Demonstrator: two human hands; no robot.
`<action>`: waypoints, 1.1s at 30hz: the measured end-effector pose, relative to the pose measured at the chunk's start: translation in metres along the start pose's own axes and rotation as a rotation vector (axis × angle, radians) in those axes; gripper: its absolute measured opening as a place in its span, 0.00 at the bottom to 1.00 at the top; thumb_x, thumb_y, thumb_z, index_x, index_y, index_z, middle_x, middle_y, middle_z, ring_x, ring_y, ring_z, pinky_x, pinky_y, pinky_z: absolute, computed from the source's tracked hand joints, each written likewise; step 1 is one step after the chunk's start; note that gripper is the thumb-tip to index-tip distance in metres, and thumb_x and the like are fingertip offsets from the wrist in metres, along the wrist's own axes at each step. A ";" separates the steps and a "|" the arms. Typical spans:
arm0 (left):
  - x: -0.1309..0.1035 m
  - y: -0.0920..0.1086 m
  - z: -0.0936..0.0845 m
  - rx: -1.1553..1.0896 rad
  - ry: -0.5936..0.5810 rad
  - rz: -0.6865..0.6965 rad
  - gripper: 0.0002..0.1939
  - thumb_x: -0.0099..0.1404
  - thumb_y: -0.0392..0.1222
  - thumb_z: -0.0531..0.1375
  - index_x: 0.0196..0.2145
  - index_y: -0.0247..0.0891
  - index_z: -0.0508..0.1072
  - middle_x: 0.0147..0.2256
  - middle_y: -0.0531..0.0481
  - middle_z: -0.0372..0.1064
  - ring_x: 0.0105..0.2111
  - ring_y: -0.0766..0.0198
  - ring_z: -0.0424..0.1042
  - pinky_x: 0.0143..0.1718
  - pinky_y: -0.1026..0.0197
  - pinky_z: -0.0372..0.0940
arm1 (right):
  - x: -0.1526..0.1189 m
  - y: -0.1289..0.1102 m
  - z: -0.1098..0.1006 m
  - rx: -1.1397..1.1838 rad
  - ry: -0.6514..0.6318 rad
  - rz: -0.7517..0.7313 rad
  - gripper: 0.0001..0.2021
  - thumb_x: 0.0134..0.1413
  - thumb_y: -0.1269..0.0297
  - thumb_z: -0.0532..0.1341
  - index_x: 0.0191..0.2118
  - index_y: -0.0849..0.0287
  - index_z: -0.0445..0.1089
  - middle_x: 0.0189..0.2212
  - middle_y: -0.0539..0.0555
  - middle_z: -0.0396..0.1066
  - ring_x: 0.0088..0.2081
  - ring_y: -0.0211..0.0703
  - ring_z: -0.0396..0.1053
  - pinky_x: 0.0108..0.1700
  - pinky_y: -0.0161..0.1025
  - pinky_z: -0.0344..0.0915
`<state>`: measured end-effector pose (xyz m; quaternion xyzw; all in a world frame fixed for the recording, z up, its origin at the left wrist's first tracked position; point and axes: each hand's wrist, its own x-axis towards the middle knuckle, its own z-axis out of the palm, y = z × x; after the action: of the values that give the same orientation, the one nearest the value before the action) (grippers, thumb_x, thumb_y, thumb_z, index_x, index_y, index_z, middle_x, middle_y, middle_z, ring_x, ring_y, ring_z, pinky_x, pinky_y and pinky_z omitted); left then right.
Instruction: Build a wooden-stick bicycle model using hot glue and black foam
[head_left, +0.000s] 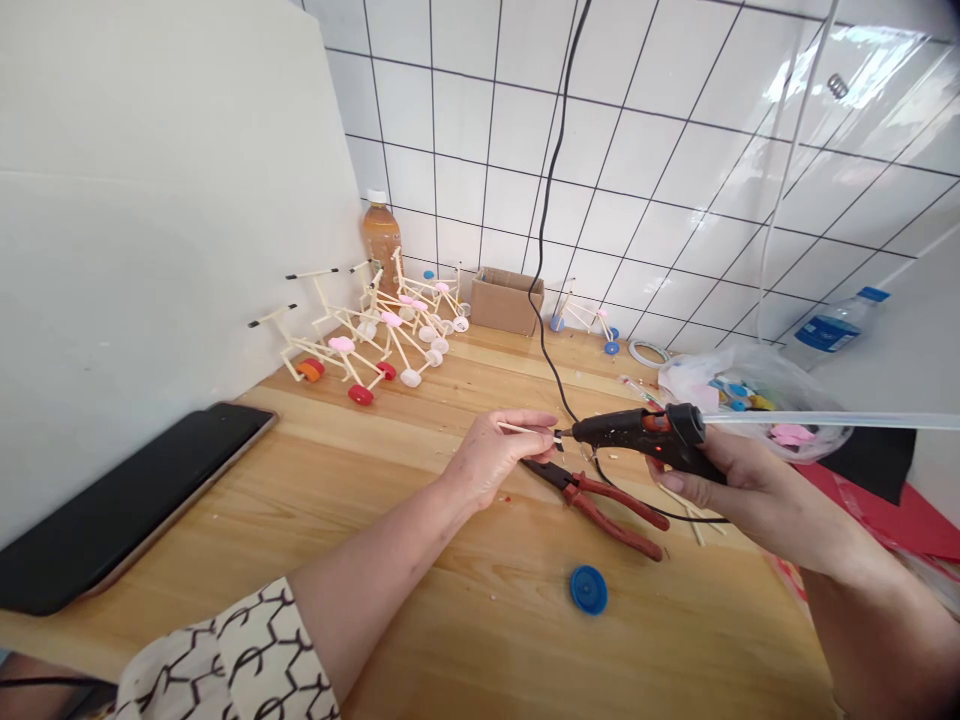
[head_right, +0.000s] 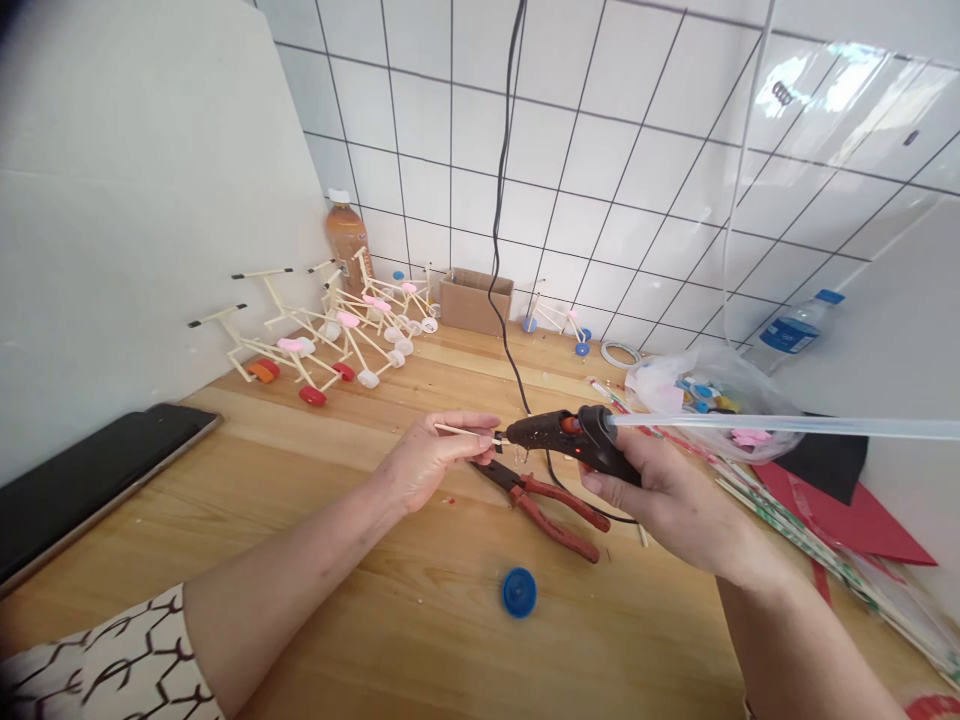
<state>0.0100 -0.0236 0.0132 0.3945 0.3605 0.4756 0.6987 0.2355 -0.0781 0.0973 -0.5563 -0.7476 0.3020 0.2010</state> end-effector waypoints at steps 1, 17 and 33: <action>0.000 0.000 0.000 -0.002 -0.001 0.002 0.13 0.46 0.33 0.66 0.33 0.31 0.76 0.24 0.48 0.73 0.24 0.68 0.71 0.32 0.63 0.65 | 0.000 -0.001 0.000 0.009 -0.001 0.003 0.15 0.51 0.54 0.58 0.42 0.55 0.66 0.30 0.49 0.65 0.33 0.42 0.61 0.33 0.35 0.62; -0.001 0.001 0.000 -0.003 0.005 -0.002 0.12 0.46 0.33 0.65 0.32 0.31 0.76 0.24 0.48 0.72 0.24 0.67 0.71 0.33 0.62 0.65 | -0.001 -0.001 0.000 0.000 0.011 0.016 0.15 0.51 0.53 0.58 0.42 0.55 0.67 0.29 0.49 0.65 0.32 0.40 0.62 0.32 0.33 0.62; 0.000 0.001 0.000 0.006 0.011 -0.006 0.13 0.45 0.33 0.65 0.32 0.31 0.76 0.24 0.48 0.73 0.24 0.67 0.71 0.33 0.62 0.65 | 0.000 -0.004 0.000 0.026 0.030 0.035 0.17 0.48 0.51 0.59 0.41 0.56 0.69 0.30 0.50 0.68 0.33 0.44 0.64 0.33 0.36 0.64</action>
<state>0.0097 -0.0232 0.0140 0.3928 0.3671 0.4747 0.6968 0.2333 -0.0788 0.1002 -0.5711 -0.7307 0.3068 0.2141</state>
